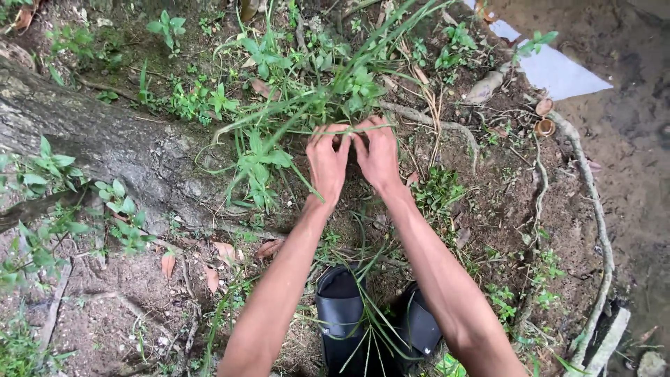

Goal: Uprooting grass and weeds from the soil by hand in an outdoor garden area.

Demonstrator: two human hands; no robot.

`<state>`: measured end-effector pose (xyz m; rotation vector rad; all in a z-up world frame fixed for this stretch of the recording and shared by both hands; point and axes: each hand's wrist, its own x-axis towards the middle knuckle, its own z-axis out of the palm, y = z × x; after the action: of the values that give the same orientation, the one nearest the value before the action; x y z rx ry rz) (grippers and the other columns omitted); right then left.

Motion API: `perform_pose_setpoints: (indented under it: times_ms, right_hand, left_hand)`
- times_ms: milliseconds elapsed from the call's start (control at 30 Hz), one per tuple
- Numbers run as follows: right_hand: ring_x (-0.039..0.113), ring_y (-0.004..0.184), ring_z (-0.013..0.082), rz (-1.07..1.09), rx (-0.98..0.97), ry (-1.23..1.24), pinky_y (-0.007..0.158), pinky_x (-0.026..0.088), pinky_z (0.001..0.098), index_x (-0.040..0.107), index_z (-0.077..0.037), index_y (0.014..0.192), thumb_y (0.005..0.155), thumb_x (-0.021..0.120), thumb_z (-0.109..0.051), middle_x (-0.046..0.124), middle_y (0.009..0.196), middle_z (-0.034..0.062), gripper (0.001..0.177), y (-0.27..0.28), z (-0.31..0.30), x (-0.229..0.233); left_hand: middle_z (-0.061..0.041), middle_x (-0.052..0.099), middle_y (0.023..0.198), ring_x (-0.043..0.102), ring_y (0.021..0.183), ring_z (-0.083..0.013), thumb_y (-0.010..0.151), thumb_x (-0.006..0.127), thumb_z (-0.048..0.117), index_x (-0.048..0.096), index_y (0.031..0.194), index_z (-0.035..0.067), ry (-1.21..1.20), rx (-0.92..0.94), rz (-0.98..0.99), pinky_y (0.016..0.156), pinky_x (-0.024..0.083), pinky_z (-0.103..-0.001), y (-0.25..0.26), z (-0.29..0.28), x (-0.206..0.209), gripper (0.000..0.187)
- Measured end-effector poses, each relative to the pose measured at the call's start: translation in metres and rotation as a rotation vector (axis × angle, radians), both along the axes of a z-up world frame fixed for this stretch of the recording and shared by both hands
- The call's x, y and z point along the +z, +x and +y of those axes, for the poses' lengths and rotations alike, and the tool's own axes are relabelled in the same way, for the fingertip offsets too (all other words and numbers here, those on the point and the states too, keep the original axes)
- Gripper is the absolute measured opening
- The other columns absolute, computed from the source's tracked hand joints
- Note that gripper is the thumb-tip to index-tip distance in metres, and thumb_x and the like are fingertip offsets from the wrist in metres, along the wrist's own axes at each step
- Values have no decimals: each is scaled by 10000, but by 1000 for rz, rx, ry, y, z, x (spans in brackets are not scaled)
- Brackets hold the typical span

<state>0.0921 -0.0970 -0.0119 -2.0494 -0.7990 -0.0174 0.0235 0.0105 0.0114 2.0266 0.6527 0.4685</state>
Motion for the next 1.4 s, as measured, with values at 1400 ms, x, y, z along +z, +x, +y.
perform_pose_setpoints:
  times_ms: [1400]
  right_hand:
    - [552,684,312,182,-479,-268,639,448,458,732,-29,1007,913,746,-139,518,761,131,145,-41,-143,42]
  left_hand:
    - [-149,640,1048,694,842,-410,888,781,230,620,1055,75,121,-317,147,664,558,-490,-13,-121,-18,279]
